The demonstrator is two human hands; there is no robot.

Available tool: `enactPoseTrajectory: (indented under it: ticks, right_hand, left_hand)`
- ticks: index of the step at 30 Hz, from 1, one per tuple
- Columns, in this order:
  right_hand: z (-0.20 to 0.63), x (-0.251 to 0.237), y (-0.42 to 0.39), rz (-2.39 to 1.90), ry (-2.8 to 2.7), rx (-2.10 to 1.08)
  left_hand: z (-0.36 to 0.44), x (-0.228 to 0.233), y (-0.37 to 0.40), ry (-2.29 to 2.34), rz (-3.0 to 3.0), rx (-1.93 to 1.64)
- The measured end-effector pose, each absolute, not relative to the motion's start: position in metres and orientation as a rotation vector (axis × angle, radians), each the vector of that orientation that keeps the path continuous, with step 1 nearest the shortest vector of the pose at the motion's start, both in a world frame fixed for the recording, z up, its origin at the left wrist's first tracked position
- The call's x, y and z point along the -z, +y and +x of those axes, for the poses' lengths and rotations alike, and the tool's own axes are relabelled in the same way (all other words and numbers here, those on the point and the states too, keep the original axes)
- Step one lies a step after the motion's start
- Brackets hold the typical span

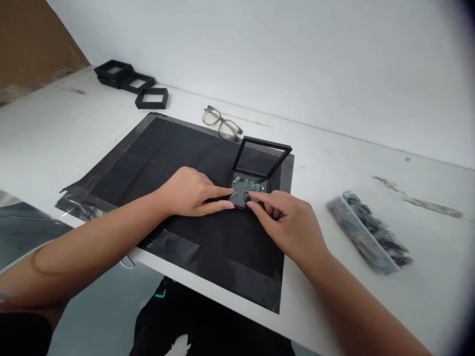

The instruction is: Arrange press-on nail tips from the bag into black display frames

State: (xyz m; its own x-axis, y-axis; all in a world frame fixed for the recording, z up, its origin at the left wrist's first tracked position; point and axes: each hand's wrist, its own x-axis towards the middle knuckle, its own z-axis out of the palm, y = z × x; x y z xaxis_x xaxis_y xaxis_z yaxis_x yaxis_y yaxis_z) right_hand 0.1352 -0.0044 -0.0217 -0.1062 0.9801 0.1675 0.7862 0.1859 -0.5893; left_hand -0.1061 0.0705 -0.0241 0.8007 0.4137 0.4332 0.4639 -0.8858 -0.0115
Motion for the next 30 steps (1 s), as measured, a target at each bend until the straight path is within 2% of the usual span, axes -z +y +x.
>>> enactPoseTrajectory:
  ticks: [6,18,24,30]
  right_hand:
    - [0.137,0.026,-0.005,-1.566,-2.113,-0.249]
    - [0.137,0.032,-0.003,-1.504,-2.162,-0.124]
    - [0.140,0.023,-0.006,-1.333,-2.046,0.242]
    - [0.146,0.014,-0.008,-1.176,-2.035,-0.007]
  left_hand:
    - [-0.109,0.020,0.068,-0.653,-2.891,0.637]
    - [-0.097,0.021,0.059,-0.729,-2.758,0.607]
    - [-0.099,0.019,0.056,-0.639,-2.769,0.628]
    - [-0.094,0.018,0.055,-0.647,-2.727,0.515]
